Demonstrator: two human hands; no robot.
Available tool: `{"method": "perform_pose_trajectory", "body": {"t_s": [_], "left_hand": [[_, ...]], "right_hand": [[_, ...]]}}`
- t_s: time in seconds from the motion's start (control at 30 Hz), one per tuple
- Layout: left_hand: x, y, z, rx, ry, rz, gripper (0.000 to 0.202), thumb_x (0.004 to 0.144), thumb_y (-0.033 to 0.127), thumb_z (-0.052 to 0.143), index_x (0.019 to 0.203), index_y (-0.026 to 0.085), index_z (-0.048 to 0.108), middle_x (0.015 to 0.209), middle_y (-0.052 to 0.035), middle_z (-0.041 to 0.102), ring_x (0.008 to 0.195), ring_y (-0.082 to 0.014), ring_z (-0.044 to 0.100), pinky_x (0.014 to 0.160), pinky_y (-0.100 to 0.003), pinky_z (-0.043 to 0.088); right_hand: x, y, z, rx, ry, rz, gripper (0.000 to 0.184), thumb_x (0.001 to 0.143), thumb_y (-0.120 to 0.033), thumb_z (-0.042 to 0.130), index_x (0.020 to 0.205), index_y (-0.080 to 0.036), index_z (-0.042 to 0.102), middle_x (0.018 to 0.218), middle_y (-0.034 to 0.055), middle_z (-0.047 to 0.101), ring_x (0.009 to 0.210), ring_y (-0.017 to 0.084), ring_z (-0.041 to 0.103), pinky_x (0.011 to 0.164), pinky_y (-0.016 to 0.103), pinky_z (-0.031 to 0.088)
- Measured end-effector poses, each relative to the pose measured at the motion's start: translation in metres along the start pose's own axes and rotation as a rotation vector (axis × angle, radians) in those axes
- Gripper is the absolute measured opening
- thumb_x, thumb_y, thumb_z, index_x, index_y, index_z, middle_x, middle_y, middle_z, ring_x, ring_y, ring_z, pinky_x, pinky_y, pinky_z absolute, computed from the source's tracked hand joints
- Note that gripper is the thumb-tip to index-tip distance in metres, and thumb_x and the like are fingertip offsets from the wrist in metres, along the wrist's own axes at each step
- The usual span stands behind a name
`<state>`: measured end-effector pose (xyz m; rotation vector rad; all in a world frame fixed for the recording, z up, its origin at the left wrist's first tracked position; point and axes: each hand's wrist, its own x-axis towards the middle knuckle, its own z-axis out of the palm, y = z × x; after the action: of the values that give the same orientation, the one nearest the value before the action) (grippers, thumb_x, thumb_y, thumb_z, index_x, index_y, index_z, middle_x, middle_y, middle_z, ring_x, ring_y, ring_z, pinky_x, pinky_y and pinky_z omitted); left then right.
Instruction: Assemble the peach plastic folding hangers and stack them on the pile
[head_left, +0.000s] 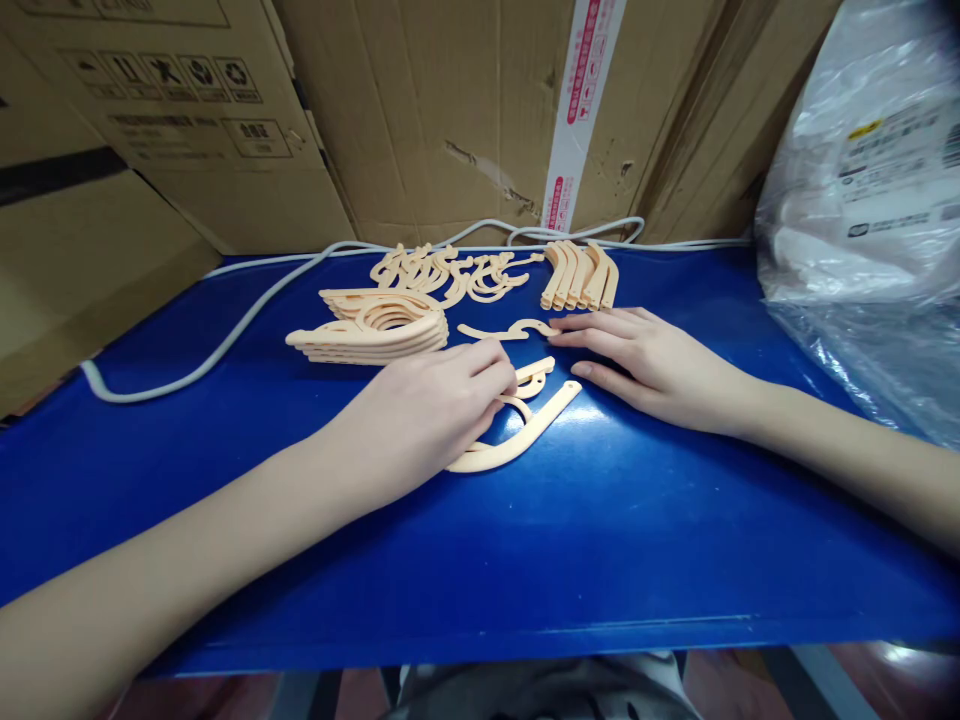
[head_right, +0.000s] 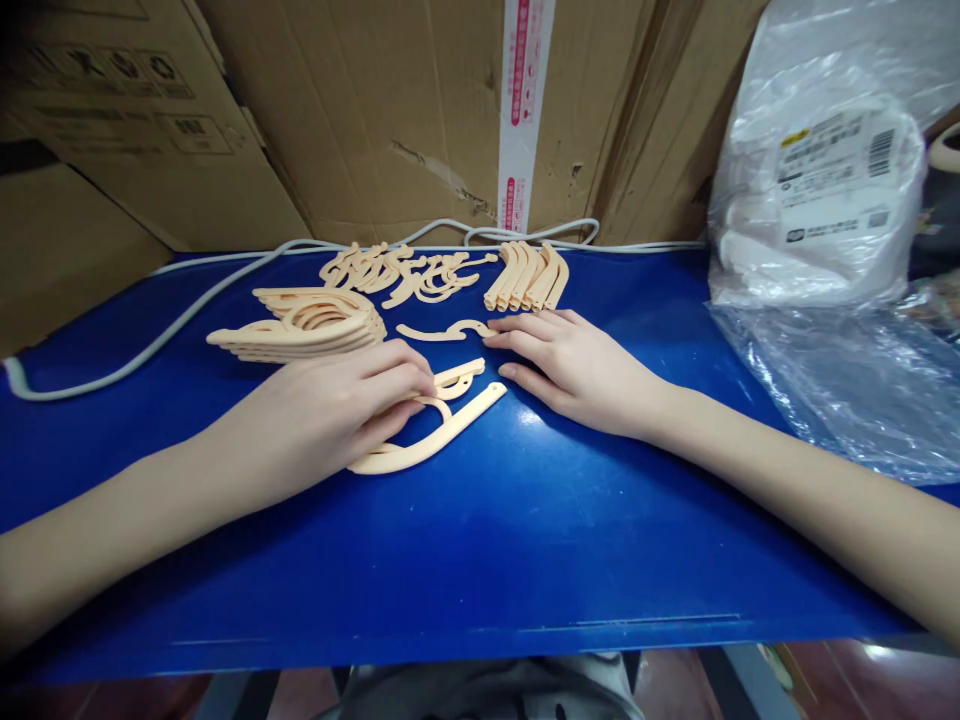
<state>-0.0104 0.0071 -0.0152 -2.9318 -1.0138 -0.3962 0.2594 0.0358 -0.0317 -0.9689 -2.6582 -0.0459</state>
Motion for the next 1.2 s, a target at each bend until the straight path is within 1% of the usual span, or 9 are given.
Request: {"method": "perform_pose_trajectory", "body": {"t_s": [0.1, 0.2, 0.33, 0.6, 0.7, 0.83, 0.93, 1.03, 1.2], "left_hand": [[-0.001, -0.002, -0.001, 0.158, 0.015, 0.047, 0.018, 0.100, 0.021, 0.049, 0.095, 0.016, 0.065, 0.099, -0.0032, 0.069, 0.083, -0.0181, 0.065, 0.063, -0.028, 0.043], [-0.003, -0.003, -0.004, 0.251, 0.024, 0.103, 0.011, 0.097, 0.018, 0.055, 0.095, 0.016, 0.066, 0.101, -0.0024, 0.070, 0.081, -0.0181, 0.066, 0.057, -0.028, 0.039], [-0.004, -0.005, -0.006, 0.299, 0.008, 0.188, 0.007, 0.095, 0.014, 0.058, 0.094, 0.016, 0.065, 0.104, -0.0031, 0.071, 0.082, -0.0189, 0.066, 0.058, -0.029, 0.041], [-0.005, -0.007, -0.006, 0.307, -0.029, 0.220, 0.014, 0.093, 0.010, 0.055, 0.102, 0.013, 0.066, 0.104, -0.0068, 0.069, 0.085, -0.0213, 0.067, 0.065, -0.030, 0.047], [-0.004, -0.007, -0.007, 0.296, -0.032, 0.220, 0.020, 0.095, 0.011, 0.052, 0.110, 0.014, 0.065, 0.105, -0.0067, 0.069, 0.086, -0.0201, 0.066, 0.068, -0.029, 0.048], [-0.003, -0.007, -0.007, 0.308, -0.068, 0.221, 0.021, 0.096, 0.010, 0.051, 0.108, 0.013, 0.067, 0.104, -0.0078, 0.068, 0.088, -0.0206, 0.066, 0.069, -0.029, 0.048], [-0.002, -0.007, -0.008, 0.322, -0.078, 0.222, 0.022, 0.096, 0.009, 0.049, 0.106, 0.013, 0.068, 0.101, -0.0077, 0.068, 0.086, -0.0207, 0.065, 0.069, -0.030, 0.048], [-0.001, -0.008, -0.009, 0.333, -0.065, 0.230, 0.022, 0.097, 0.010, 0.048, 0.106, 0.012, 0.068, 0.095, -0.0067, 0.067, 0.080, -0.0198, 0.064, 0.067, -0.030, 0.046], [-0.001, -0.009, -0.008, 0.340, -0.045, 0.246, 0.019, 0.095, 0.010, 0.051, 0.103, 0.012, 0.069, 0.093, -0.0064, 0.067, 0.077, -0.0203, 0.064, 0.065, -0.030, 0.045]], "right_hand": [[0.000, -0.003, -0.004, -0.021, 0.049, -0.008, 0.026, 0.102, -0.030, 0.044, 0.113, -0.019, 0.066, 0.115, 0.0110, 0.072, 0.104, 0.026, 0.065, 0.090, 0.043, 0.045], [-0.001, -0.004, -0.005, -0.057, 0.071, -0.017, 0.025, 0.101, -0.024, 0.044, 0.112, -0.019, 0.066, 0.105, 0.0098, 0.072, 0.094, 0.024, 0.064, 0.083, 0.040, 0.045], [-0.002, 0.000, -0.003, -0.152, 0.067, -0.052, 0.033, 0.102, -0.018, 0.042, 0.120, -0.020, 0.069, 0.104, 0.0098, 0.070, 0.091, 0.023, 0.063, 0.081, 0.039, 0.045], [-0.003, -0.004, -0.016, -0.232, 0.037, -0.181, 0.029, 0.102, -0.023, 0.044, 0.108, -0.019, 0.072, 0.101, 0.0095, 0.067, 0.085, 0.022, 0.061, 0.080, 0.038, 0.045], [-0.004, -0.008, -0.020, -0.234, 0.009, -0.190, 0.030, 0.103, -0.027, 0.042, 0.103, -0.020, 0.071, 0.102, 0.0090, 0.068, 0.083, 0.021, 0.060, 0.078, 0.037, 0.045], [-0.005, -0.011, -0.018, -0.217, 0.024, -0.150, 0.029, 0.103, -0.028, 0.042, 0.101, -0.018, 0.070, 0.101, 0.0093, 0.070, 0.084, 0.021, 0.062, 0.078, 0.037, 0.046], [-0.006, -0.009, -0.016, -0.203, 0.044, -0.125, 0.030, 0.102, -0.022, 0.042, 0.114, -0.019, 0.069, 0.110, 0.0097, 0.071, 0.088, 0.022, 0.064, 0.078, 0.038, 0.047], [-0.006, -0.007, -0.017, -0.158, 0.002, -0.165, 0.041, 0.097, -0.009, 0.038, 0.123, -0.021, 0.067, 0.119, 0.0082, 0.071, 0.096, 0.022, 0.066, 0.082, 0.039, 0.047], [-0.006, -0.004, -0.023, -0.157, -0.020, -0.227, 0.037, 0.099, -0.009, 0.036, 0.113, -0.017, 0.070, 0.112, 0.0090, 0.072, 0.090, 0.021, 0.064, 0.079, 0.037, 0.044]]}}
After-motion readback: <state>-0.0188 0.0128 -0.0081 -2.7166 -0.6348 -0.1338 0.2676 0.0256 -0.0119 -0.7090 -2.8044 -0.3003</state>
